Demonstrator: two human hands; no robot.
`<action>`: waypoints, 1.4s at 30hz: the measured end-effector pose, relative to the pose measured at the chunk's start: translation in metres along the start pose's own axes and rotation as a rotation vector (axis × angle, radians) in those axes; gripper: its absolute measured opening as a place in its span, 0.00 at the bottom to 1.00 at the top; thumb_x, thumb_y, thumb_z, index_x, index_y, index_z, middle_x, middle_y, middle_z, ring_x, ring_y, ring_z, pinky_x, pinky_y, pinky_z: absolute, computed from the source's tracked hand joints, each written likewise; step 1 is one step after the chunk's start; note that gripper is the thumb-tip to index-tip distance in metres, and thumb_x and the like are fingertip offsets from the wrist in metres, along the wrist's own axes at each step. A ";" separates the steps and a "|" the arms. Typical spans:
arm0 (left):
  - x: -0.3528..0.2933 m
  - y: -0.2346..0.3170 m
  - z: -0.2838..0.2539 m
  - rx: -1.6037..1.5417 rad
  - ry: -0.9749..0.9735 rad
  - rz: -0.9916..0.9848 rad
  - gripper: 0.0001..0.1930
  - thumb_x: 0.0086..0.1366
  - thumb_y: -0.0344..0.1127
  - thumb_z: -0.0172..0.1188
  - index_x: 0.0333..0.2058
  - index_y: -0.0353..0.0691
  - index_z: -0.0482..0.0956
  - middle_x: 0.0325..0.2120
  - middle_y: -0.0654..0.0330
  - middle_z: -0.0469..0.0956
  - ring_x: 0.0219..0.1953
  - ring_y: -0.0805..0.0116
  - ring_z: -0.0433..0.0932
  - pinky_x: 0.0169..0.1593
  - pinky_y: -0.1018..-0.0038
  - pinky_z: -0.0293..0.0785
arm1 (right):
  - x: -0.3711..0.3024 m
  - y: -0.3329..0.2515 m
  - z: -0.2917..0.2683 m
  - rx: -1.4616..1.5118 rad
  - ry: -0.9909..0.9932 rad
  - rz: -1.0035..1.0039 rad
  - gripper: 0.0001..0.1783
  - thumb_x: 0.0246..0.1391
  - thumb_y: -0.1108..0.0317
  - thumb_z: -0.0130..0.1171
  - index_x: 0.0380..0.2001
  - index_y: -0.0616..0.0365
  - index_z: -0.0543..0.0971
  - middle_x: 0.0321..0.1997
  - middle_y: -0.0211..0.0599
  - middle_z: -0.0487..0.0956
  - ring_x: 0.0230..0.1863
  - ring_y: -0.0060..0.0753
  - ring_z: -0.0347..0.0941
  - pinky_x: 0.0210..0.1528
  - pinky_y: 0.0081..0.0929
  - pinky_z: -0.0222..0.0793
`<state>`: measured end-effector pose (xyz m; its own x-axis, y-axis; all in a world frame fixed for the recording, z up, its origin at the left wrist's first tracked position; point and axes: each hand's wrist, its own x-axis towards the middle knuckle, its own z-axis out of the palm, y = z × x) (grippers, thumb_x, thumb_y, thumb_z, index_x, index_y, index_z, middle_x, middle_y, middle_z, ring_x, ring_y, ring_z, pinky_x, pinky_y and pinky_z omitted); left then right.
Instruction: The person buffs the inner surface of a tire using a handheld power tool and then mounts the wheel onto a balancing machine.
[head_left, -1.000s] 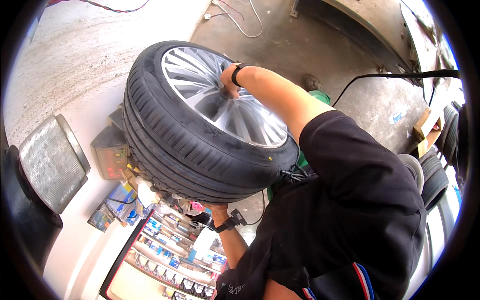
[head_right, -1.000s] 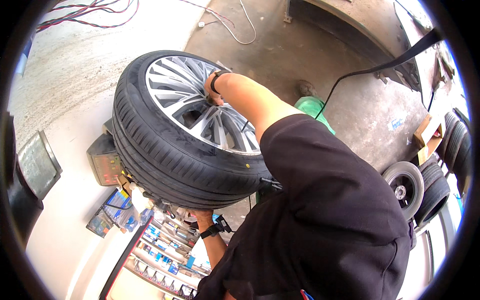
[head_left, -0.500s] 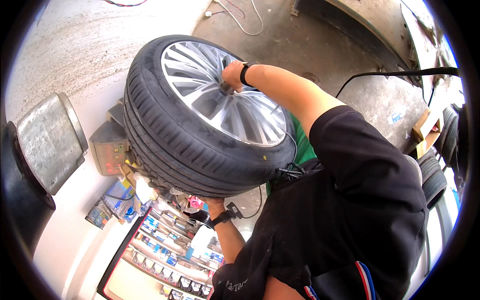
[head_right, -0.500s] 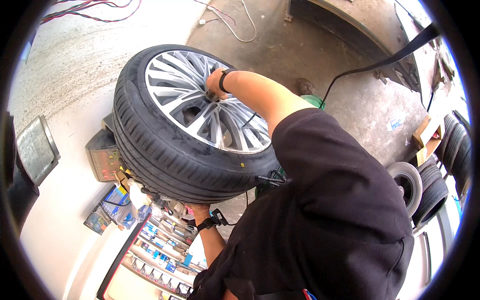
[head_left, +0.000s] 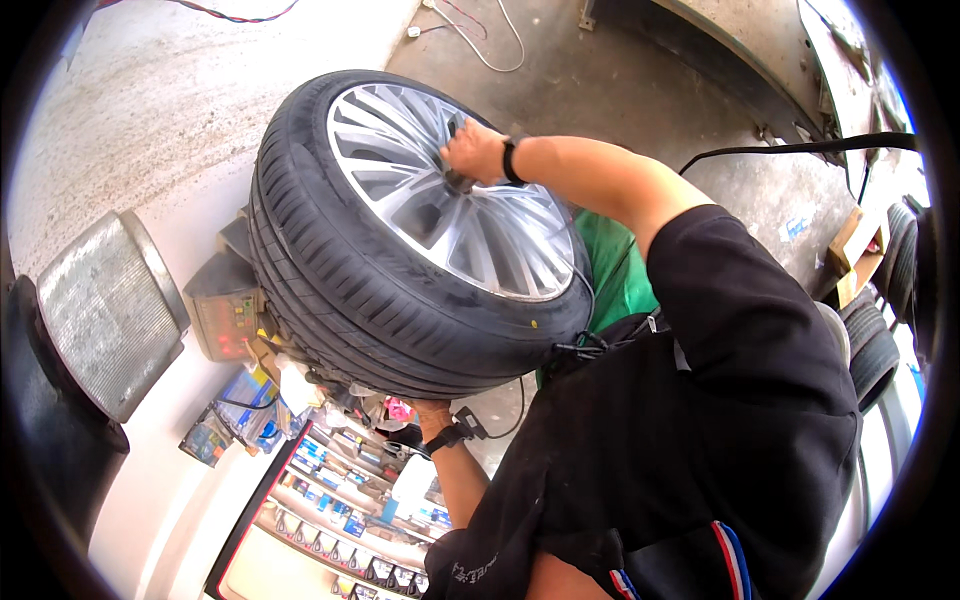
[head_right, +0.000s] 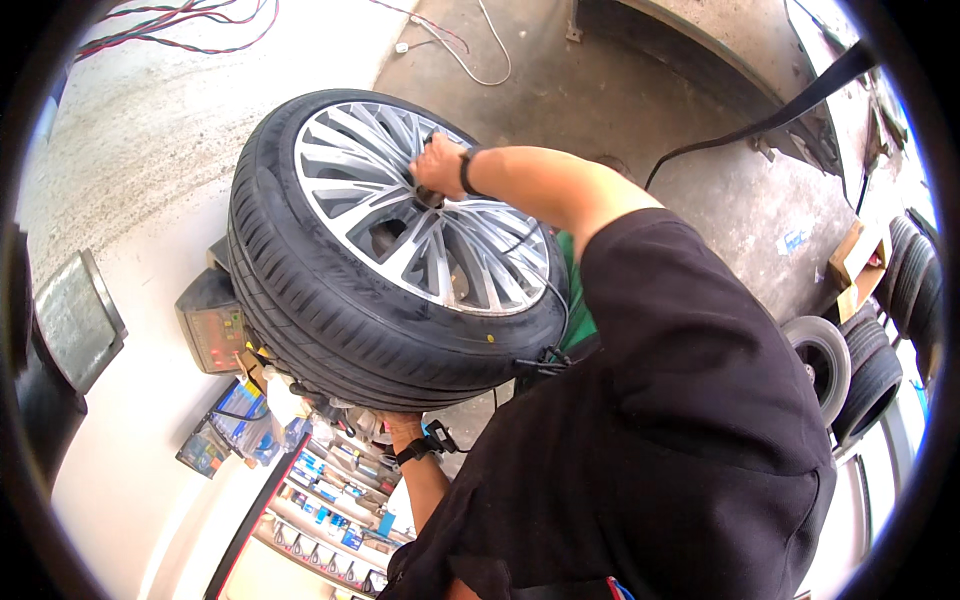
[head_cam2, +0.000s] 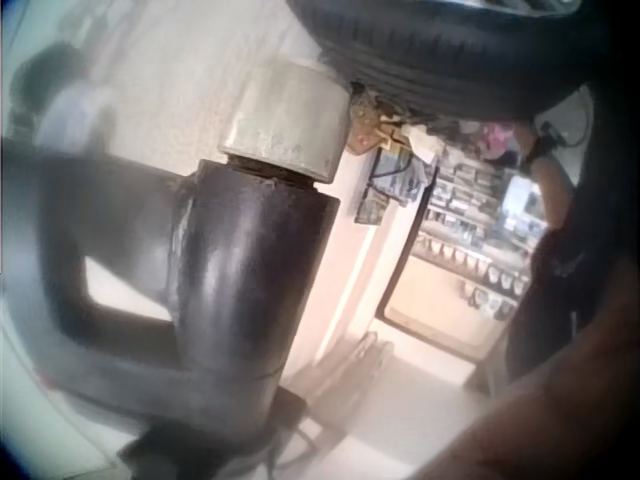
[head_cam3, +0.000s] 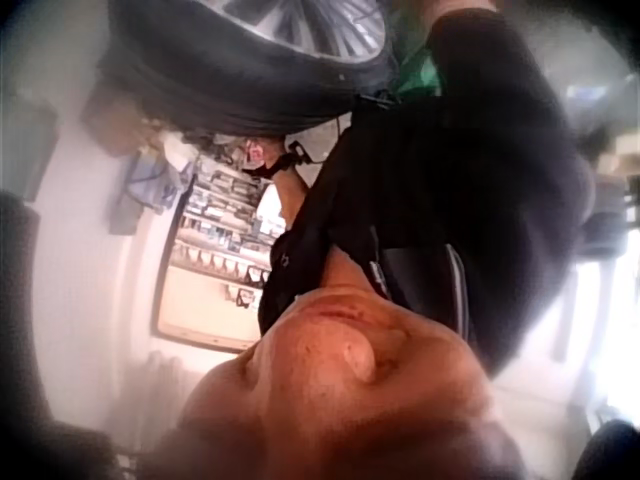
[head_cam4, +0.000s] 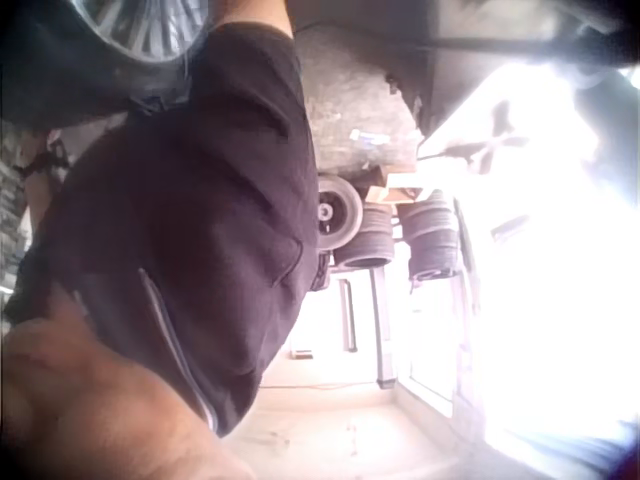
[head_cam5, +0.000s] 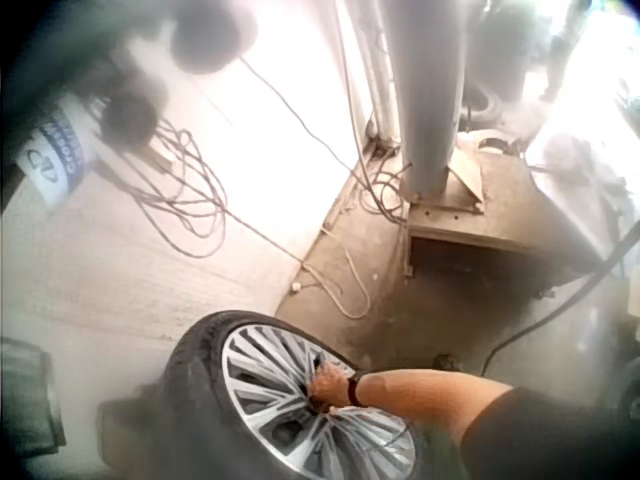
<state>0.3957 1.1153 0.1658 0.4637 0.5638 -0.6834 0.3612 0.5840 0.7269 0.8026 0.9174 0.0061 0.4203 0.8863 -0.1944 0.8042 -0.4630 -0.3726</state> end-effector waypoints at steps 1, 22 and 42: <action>-0.001 0.000 0.003 0.005 0.005 0.003 0.42 0.63 0.70 0.40 0.67 0.47 0.55 0.67 0.60 0.56 0.67 0.53 0.55 0.69 0.54 0.51 | 0.005 -0.006 0.016 0.018 0.038 0.022 0.28 0.38 0.62 0.68 0.45 0.58 0.73 0.35 0.39 0.82 0.42 0.38 0.79 0.43 0.41 0.66; 0.003 -0.016 0.011 -0.329 -0.091 0.078 0.29 0.69 0.51 0.48 0.61 0.37 0.63 0.59 0.56 0.69 0.59 0.53 0.69 0.62 0.57 0.68 | -0.055 -0.055 -0.186 0.529 0.499 0.256 0.14 0.52 0.67 0.53 0.40 0.59 0.78 0.32 0.48 0.81 0.37 0.52 0.78 0.43 0.43 0.73; 0.004 -0.036 0.049 -0.297 -0.007 0.066 0.34 0.74 0.54 0.34 0.59 0.23 0.64 0.57 0.52 0.70 0.59 0.63 0.68 0.63 0.72 0.58 | 0.101 -0.493 -0.147 0.160 -0.191 -0.442 0.18 0.47 0.67 0.56 0.41 0.66 0.77 0.45 0.53 0.80 0.49 0.54 0.76 0.49 0.47 0.72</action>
<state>0.4241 1.0678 0.1403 0.4844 0.6029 -0.6339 0.0780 0.6919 0.7177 0.5103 1.2352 0.3035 -0.0419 0.9887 -0.1438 0.8073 -0.0513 -0.5879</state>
